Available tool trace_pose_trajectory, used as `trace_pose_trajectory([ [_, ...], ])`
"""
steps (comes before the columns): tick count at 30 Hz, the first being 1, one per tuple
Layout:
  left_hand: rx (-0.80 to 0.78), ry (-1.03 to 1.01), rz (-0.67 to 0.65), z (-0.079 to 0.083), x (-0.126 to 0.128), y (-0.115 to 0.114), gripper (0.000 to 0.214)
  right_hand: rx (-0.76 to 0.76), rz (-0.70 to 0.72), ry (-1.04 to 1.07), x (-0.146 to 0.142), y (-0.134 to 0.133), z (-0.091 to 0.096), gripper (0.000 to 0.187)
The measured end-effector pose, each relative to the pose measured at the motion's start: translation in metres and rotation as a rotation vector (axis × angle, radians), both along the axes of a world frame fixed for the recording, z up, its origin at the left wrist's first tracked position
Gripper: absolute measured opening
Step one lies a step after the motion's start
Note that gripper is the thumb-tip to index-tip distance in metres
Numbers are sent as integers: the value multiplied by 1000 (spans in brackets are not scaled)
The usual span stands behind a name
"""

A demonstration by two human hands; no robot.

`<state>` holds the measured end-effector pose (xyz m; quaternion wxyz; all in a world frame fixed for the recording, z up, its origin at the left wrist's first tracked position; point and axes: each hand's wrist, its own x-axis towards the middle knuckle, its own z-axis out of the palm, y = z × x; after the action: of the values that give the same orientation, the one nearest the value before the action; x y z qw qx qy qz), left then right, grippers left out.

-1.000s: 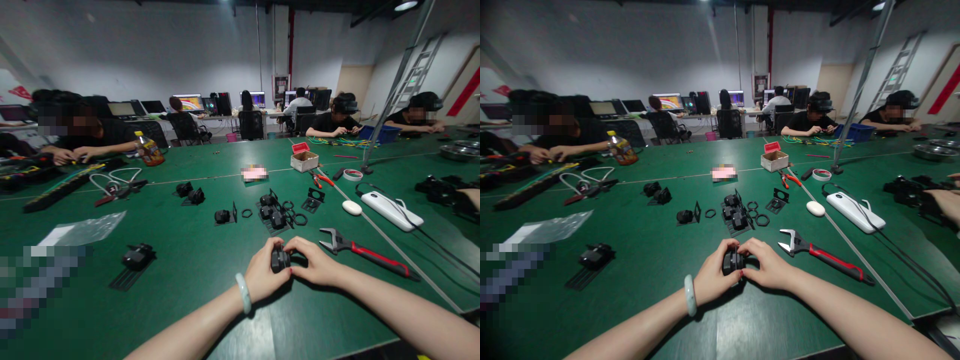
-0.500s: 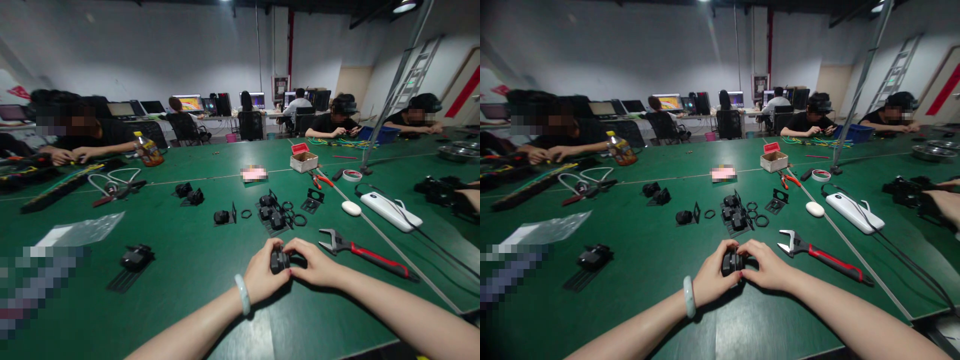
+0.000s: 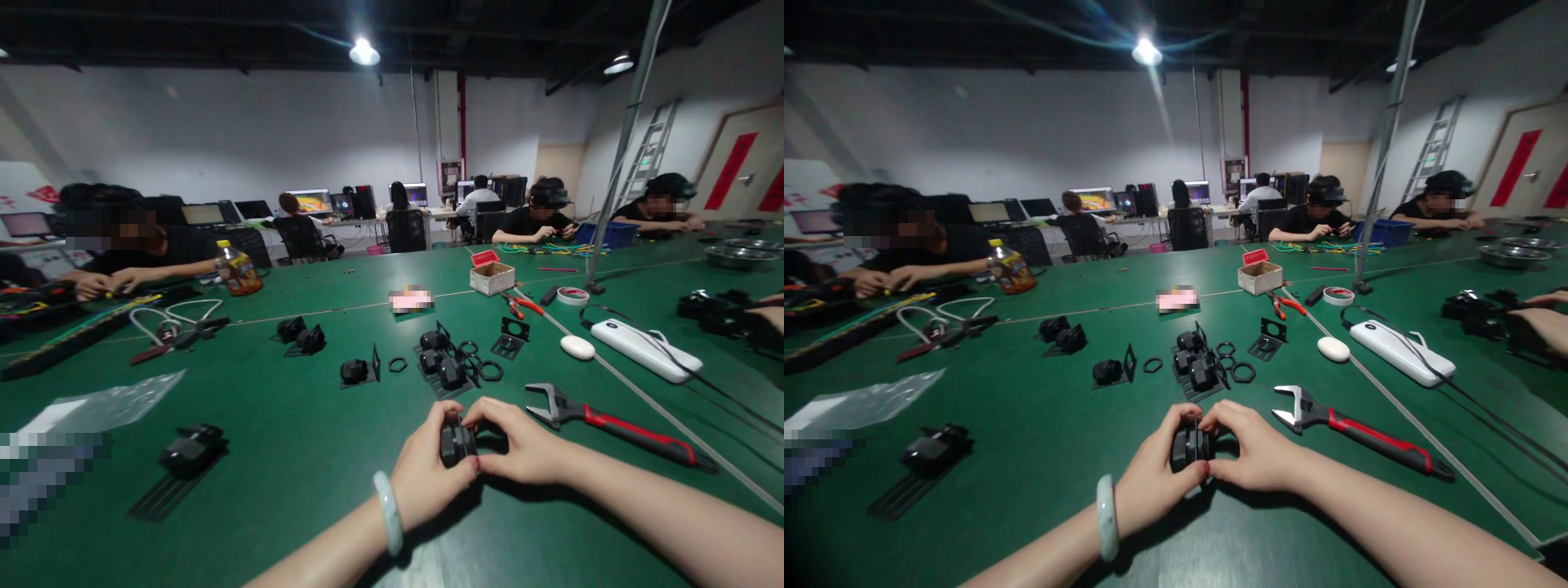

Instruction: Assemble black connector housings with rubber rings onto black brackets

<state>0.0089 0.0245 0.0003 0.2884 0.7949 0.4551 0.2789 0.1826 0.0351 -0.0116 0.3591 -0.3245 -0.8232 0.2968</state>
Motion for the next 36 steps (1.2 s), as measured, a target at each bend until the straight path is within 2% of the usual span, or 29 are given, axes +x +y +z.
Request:
trace_pose_trajectory([
  [6, 19, -12, 7, -5, 1, 1, 45, -4, 11, 1, 3, 3, -1, 29],
  [14, 33, 6, -11, -7, 2, 0, 43, -121, 72, 103, 3, 8, -10, 29],
  [22, 24, 17, -32, -7, 3, 0, 42, -101, 48, 106, 4, 8, -12, 29],
  [29, 40, 26, -43, -8, 2, 1, 41, -21, 23, 93, 4, 9, -14, 28],
  [36, 45, 24, -44, -9, 1, 0, 42, -74, 76, 97, 5, 9, -14, 32],
])
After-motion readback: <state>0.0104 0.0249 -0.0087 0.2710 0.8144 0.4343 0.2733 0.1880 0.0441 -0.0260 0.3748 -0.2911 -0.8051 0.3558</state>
